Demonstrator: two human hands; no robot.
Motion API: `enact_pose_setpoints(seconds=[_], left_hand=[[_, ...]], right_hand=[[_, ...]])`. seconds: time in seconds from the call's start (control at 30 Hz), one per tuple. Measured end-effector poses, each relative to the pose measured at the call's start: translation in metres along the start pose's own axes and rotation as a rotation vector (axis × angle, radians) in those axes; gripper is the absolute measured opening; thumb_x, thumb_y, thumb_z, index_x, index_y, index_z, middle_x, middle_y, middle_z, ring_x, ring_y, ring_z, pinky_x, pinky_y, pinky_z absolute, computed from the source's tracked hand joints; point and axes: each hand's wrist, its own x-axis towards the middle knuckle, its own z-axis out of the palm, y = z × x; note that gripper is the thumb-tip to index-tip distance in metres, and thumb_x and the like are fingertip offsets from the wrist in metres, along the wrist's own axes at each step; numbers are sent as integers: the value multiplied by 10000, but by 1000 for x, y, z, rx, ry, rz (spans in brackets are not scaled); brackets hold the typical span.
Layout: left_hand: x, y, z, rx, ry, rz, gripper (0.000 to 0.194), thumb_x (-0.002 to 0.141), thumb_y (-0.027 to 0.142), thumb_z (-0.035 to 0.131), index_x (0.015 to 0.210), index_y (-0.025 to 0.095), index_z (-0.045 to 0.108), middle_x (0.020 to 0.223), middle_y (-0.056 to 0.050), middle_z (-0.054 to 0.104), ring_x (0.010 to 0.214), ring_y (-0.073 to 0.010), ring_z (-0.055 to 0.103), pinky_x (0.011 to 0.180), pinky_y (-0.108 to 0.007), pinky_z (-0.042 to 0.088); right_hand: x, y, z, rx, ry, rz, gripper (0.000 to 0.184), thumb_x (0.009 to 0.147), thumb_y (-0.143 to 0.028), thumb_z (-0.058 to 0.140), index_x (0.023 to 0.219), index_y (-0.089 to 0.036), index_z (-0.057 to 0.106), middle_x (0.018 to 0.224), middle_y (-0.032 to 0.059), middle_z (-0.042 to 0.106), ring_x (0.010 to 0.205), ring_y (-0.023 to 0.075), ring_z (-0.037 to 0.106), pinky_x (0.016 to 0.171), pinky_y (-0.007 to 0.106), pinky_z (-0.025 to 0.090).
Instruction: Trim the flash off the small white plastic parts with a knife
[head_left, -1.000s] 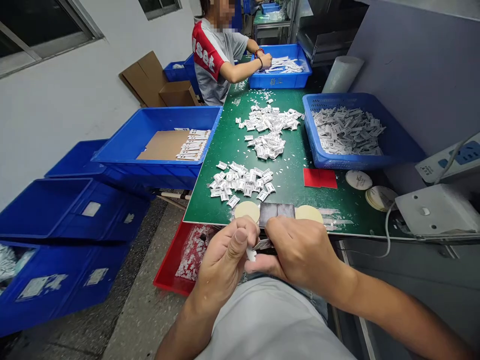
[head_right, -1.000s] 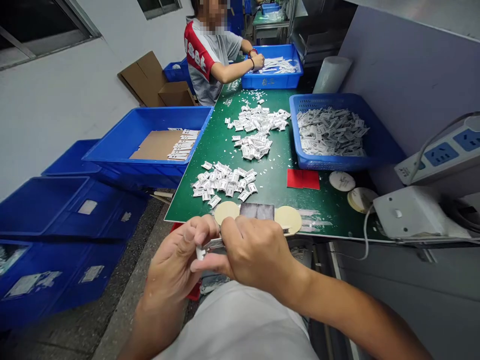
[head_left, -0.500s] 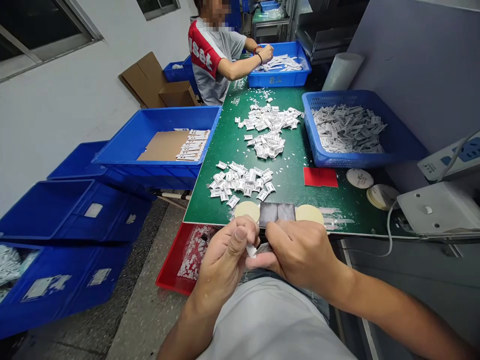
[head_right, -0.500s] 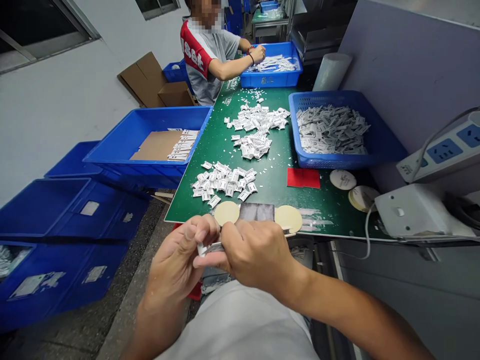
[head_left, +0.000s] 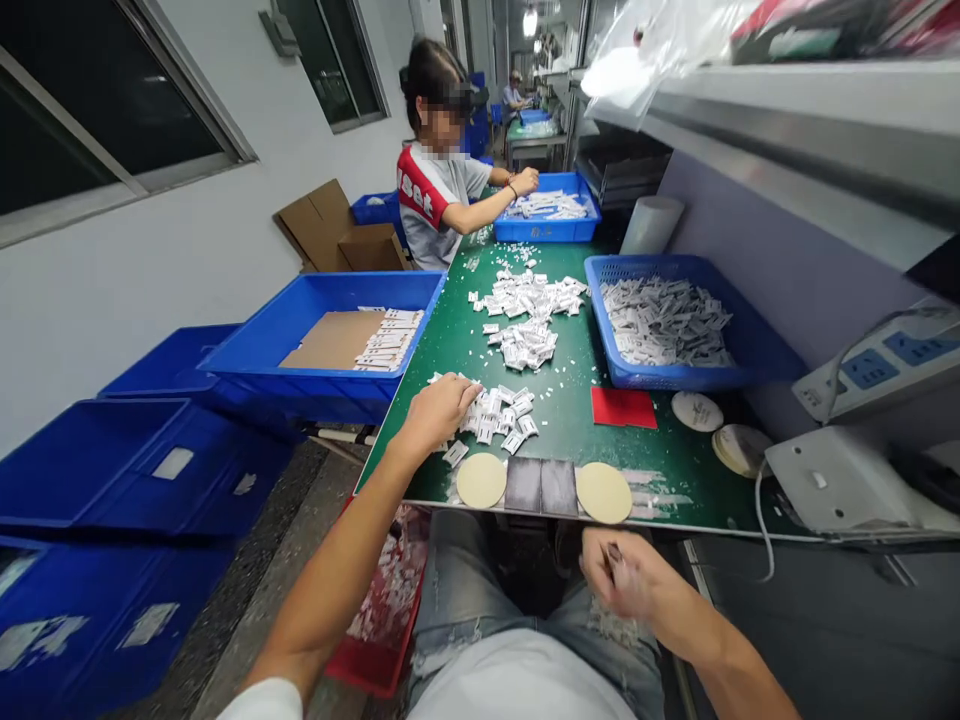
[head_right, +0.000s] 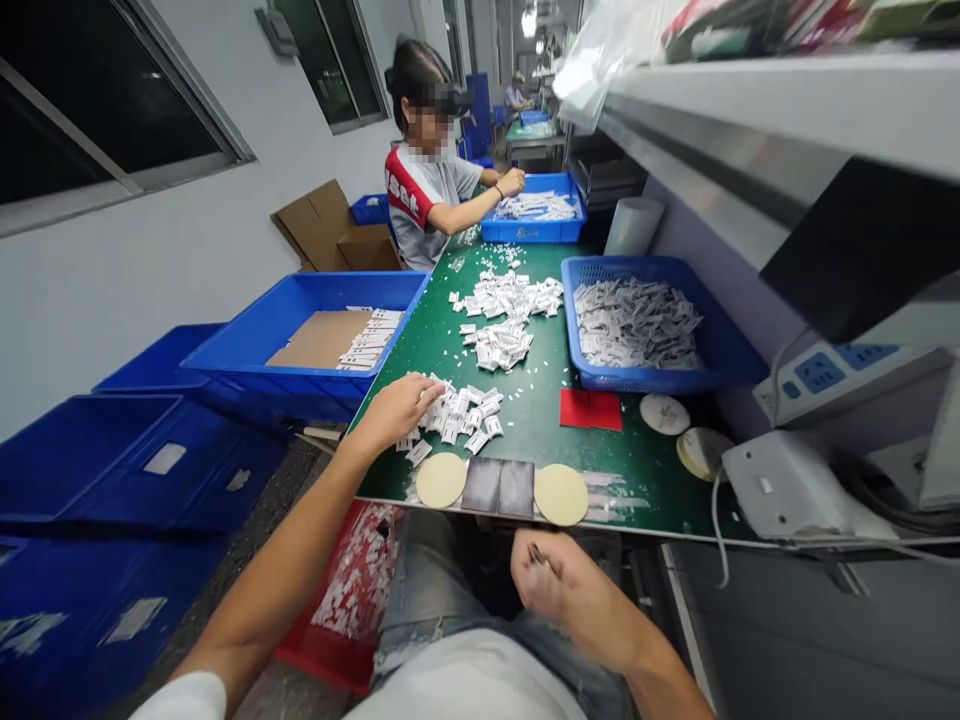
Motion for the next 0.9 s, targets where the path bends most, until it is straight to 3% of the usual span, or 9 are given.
enact_pose_setpoints(seconds=[0.07,0.13,0.2,0.27,0.4,0.53,0.7,0.8,0.9], left_hand=[[37,-6,6,55,32,-33,247,905,370,557,957,156,668,999,-88,655,988,-249,609,888,-436,466],[67,-4,15,68,66,-47,298,913,346,560,1133,151,607,1150,-100,618,1018,-238,605,874,-460,495],[91,5,24,40,73,-44,341,913,322,568,1214,162,564,1226,-106,585,1036,-235,603,865,-457,514],[108,14,32,-19,61,-44,339,911,311,572,1216,165,565,1229,-108,584,1035,-237,605,858,-451,521],[115,21,35,-198,54,-79,334,910,310,574,1209,162,568,1219,-107,588,1023,-233,609,847,-444,526],[76,21,22,-454,74,-106,299,906,310,578,1156,145,587,1133,-96,620,960,-216,625,804,-409,538],[-37,32,3,-819,95,-131,387,916,328,529,1274,209,446,1009,-48,620,877,-156,643,721,-272,533],[-95,45,-2,-1452,87,-285,324,883,251,588,1197,225,514,976,-25,587,837,-111,614,673,-211,496],[-122,56,-4,-1911,67,-420,264,878,169,600,1140,171,577,861,-8,555,723,-71,559,600,-177,451]], right_hand=[[-11,25,-19,344,4,127,504,748,-613,682,655,-136,549,507,-58,397,457,43,289,427,197,191],[-17,47,-33,438,63,125,554,745,-722,590,764,-168,571,435,-120,265,361,27,148,355,181,142],[-22,62,-40,529,215,119,442,813,-631,595,867,-193,565,498,-132,235,386,16,51,344,148,102],[-29,70,-41,602,313,140,357,809,-532,665,857,-198,550,527,-127,247,405,11,46,352,132,102],[-41,67,-33,542,302,161,428,801,-604,632,771,-195,509,491,-120,267,380,9,90,353,147,87],[-31,48,-18,356,386,134,432,802,-617,615,782,-207,480,501,-123,228,404,29,78,374,179,65],[6,16,7,-34,471,-21,411,821,-610,583,871,-205,537,589,-81,294,474,68,231,437,209,180],[23,-4,26,-309,451,-114,345,899,-522,518,1057,-219,559,706,-36,419,603,115,390,527,229,306],[32,-23,44,-473,309,-152,284,941,-443,479,1108,-223,544,715,-35,447,618,123,410,550,237,329]])
